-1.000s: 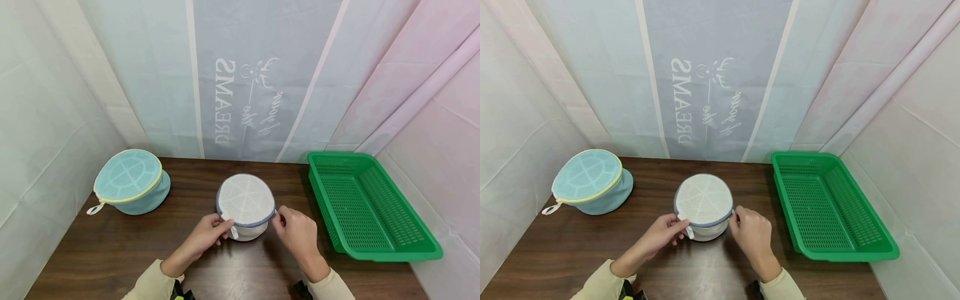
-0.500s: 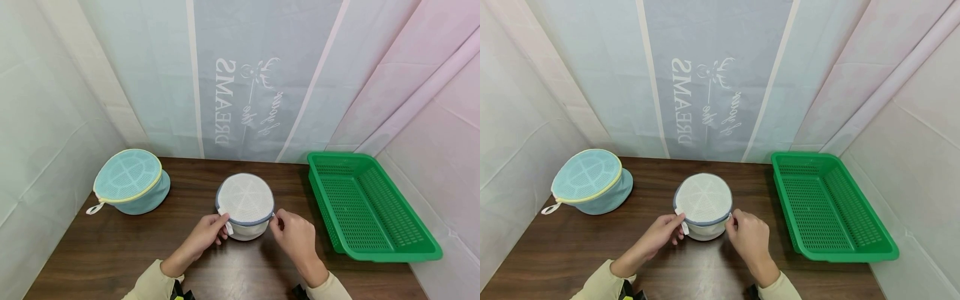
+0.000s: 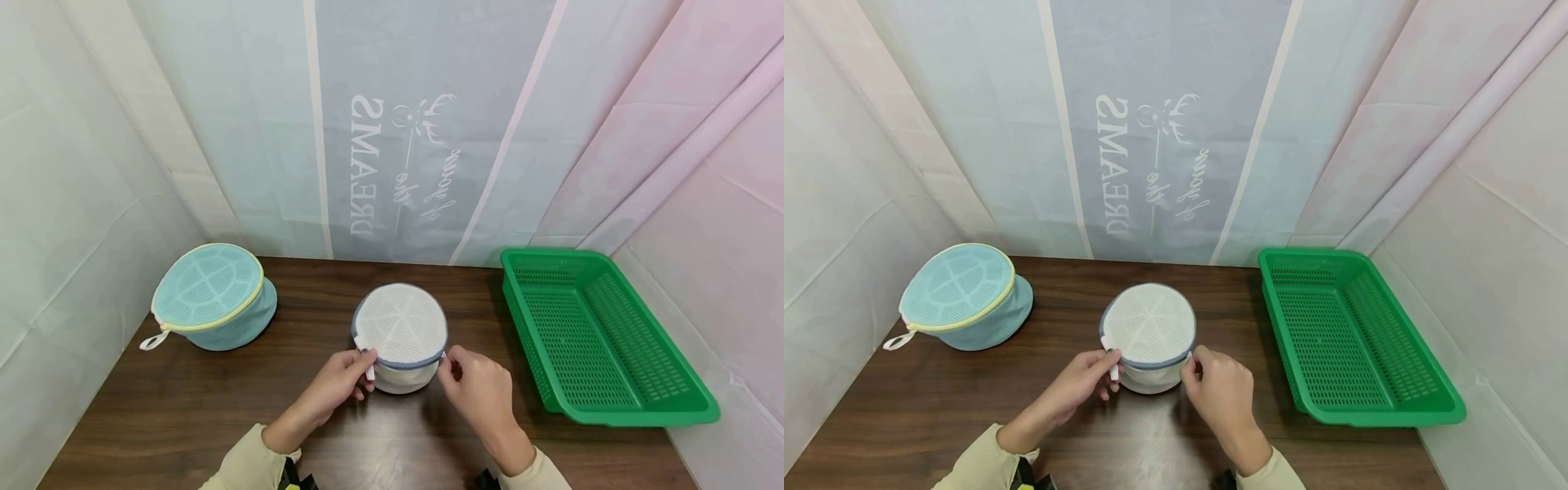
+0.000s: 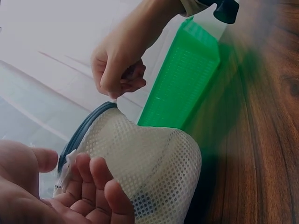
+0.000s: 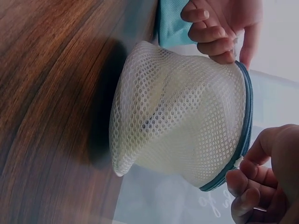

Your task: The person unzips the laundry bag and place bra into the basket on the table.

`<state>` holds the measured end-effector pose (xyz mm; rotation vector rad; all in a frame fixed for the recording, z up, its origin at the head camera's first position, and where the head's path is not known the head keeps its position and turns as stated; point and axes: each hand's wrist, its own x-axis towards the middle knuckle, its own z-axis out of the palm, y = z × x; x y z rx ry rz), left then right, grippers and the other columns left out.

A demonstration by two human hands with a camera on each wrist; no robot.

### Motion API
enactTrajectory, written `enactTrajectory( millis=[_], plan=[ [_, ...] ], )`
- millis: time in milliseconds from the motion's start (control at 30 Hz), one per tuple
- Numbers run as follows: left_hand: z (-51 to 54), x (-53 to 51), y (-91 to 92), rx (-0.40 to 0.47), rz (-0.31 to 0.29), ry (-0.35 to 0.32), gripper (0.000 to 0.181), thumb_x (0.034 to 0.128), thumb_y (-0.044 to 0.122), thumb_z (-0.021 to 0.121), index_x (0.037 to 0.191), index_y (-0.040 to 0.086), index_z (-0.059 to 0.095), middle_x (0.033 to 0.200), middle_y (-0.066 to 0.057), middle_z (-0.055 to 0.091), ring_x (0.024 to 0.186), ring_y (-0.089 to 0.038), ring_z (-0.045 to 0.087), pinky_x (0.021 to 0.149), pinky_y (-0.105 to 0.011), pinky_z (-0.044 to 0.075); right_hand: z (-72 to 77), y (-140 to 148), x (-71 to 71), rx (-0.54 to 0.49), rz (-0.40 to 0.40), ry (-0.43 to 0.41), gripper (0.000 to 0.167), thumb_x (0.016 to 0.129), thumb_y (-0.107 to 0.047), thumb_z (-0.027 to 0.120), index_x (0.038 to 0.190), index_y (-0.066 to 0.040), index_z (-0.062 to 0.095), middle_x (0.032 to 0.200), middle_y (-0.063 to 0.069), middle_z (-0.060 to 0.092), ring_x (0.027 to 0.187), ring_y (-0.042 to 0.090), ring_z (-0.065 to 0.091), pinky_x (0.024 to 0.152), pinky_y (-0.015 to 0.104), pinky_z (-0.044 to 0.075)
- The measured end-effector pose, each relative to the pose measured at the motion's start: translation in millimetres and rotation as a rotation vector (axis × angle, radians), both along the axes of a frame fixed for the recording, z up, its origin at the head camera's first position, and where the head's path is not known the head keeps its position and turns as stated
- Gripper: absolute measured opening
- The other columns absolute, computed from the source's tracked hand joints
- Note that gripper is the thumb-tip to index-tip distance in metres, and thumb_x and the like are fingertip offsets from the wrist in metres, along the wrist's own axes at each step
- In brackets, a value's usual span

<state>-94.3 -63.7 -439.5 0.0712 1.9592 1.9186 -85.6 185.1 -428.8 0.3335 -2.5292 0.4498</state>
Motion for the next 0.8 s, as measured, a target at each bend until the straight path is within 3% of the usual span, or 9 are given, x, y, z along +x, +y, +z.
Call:
enactTrajectory(
  millis=[200, 800],
  plan=[
    [-2.0, -0.3, 2.4, 0.025, -0.003, -0.002, 0.037, 0.1050, 0.032, 0.058, 0.097, -0.004, 0.062, 0.082, -0.001, 0.059, 0.074, -0.012, 0.058, 0.060, -0.022, 0.050, 0.7, -1.4, 3.6, -0.006, 0.008, -0.007, 0.032, 0.078, -0.011, 0.071, 0.061, -0.025, 0.048, 0.053, -0.015, 0.036, 0.046, 0.002, 0.031, 0.040, 0.020, 0.026],
    [-2.5, 2.9, 3.4, 0.033, -0.019, -0.006, 0.034, 0.1068, 0.030, 0.055, 0.093, -0.001, 0.062, 0.077, 0.001, 0.059, 0.070, -0.011, 0.058, 0.057, -0.022, 0.050, 2.6, -10.9, 13.8, -0.022, 0.060, 0.003, 0.033, 0.076, -0.011, 0.069, 0.061, -0.028, 0.045, 0.054, -0.018, 0.032, 0.047, -0.002, 0.028, 0.040, 0.017, 0.024]
  ],
)
